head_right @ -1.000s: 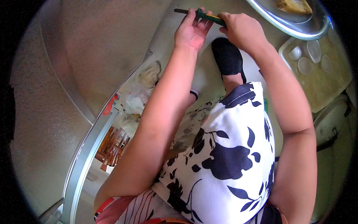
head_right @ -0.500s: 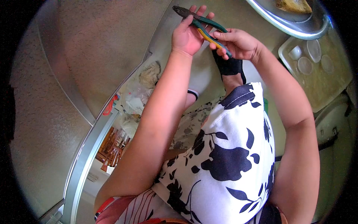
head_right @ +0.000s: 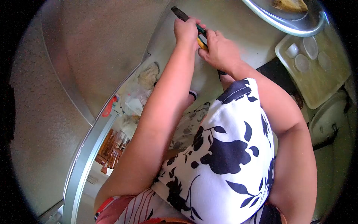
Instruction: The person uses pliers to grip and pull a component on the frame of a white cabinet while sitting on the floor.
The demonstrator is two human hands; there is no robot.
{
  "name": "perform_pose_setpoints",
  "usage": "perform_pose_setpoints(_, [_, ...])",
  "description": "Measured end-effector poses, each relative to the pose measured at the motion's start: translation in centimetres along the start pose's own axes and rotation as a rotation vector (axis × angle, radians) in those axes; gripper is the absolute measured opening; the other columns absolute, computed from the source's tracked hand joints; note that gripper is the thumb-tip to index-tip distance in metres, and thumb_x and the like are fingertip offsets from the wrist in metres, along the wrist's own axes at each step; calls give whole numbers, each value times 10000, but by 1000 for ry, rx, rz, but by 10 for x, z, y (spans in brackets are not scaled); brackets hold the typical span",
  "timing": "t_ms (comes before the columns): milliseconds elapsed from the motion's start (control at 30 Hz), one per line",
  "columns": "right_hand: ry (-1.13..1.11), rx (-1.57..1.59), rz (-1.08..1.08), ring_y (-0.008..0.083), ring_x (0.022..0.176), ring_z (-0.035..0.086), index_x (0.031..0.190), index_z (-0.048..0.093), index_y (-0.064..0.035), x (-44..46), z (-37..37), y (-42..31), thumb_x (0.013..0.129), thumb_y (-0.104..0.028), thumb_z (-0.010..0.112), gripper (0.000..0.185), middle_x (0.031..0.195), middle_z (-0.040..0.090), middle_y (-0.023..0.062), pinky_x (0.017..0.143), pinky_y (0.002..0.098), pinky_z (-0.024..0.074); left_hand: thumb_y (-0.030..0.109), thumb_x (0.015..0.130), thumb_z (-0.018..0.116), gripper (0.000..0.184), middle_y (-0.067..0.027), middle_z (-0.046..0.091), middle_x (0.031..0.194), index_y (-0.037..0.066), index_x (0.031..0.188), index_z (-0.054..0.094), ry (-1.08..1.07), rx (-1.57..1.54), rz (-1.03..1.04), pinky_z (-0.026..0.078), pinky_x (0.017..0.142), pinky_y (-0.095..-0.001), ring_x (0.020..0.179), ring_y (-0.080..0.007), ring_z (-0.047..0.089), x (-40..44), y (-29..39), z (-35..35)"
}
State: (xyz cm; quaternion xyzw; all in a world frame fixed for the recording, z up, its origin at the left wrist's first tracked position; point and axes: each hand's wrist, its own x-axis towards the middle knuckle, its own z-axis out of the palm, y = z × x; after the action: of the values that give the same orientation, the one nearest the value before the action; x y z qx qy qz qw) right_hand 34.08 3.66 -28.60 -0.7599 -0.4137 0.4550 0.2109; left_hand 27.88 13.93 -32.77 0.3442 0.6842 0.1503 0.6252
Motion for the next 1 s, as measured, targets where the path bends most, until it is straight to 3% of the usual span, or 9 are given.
perform_pose_setpoints(100, [17, 459, -12, 322, 741, 614, 1042, 580, -11, 7, 13, 8, 757, -269, 582, 384, 720, 596, 138, 673, 388, 490, 79, 849, 538, 131, -118, 558, 810, 6, 943, 482, -52, -42, -48, 495, 597, -359, 685, -238, 606, -4, 9, -8])
perform_pose_setpoints(200, [-391, 1059, 278, 225, 644, 589, 976, 588, -12, 9, 4, 11, 793, -275, 557, 321, 742, 585, 92, 589, 314, 474, 188, 882, 527, 225, -143, 581, 958, 31, 1036, 483, -288, -284, -110, 498, 680, -406, 851, -295, 598, 1, 6, -34])
perform_pose_setpoints(300, [-501, 1509, 278, 158, 687, 562, 933, 573, -7, 13, 4, 12, 837, -276, 536, 288, 796, 565, 51, 559, 265, 450, 283, 910, 459, 291, -149, 552, 1151, 40, 1068, 492, -511, -489, -235, 470, 821, -474, 1112, -337, 496, 4, 7, -50])
perform_pose_setpoints(500, [-866, 2071, 150, 160, 763, 507, 1241, 458, 32, 21, 11, 23, 895, -320, 385, 498, 1140, 555, 130, 631, 269, 503, 278, 923, 428, 380, -148, 498, 1253, 39, 1217, 453, -671, -715, -118, 401, 975, -467, 1180, -323, 462, 10, 1, -53])
perform_pose_setpoints(600, [-917, 2118, 132, 166, 808, 527, 1235, 466, 22, 22, 14, 28, 898, -324, 394, 489, 1117, 565, 129, 649, 268, 512, 264, 936, 427, 375, -133, 510, 1245, 42, 1238, 444, -642, -684, -72, 389, 988, -458, 1175, -312, 467, 11, -8, -54])
perform_pose_setpoints(700, [-790, 1862, 242, 185, 850, 554, 1235, 468, 15, 23, 2, 31, 904, -375, 408, 515, 1061, 584, 122, 675, 284, 519, 244, 935, 452, 351, -116, 537, 1207, 47, 1224, 455, -604, -709, -91, 387, 991, -456, 1168, -310, 473, 16, -14, -52])
perform_pose_setpoints(800, [-442, 1183, 429, 209, 887, 589, 1241, 476, -19, 23, -26, 35, 873, -468, 466, 580, 1029, 600, 116, 725, 328, 514, 213, 921, 494, 306, -105, 566, 1153, 50, 1179, 479, -597, -741, -63, 398, 982, -453, 1144, -314, 493, 22, -17, -46])
perform_pose_setpoints(933, [-4, -76, -83, 315, 990, 593, 1259, 475, -75, 12, -43, 14, 688, -587, 655, 788, 1014, 607, 178, 815, 371, 489, 167, 898, 545, 239, -101, 587, 1094, 54, 1104, 502, -437, -742, -90, 421, 959, -444, 1086, -320, 533, 16, -18, -30])
perform_pose_setpoints(1000, [91, -380, -54, 320, 920, 609, 1199, 510, -94, 11, -41, 1, 715, -489, 666, 644, 980, 614, 172, 764, 407, 506, 172, 899, 549, 226, -99, 573, 1110, 52, 1084, 500, -344, -767, -93, 433, 943, -435, 1051, -316, 553, 10, -16, -16])
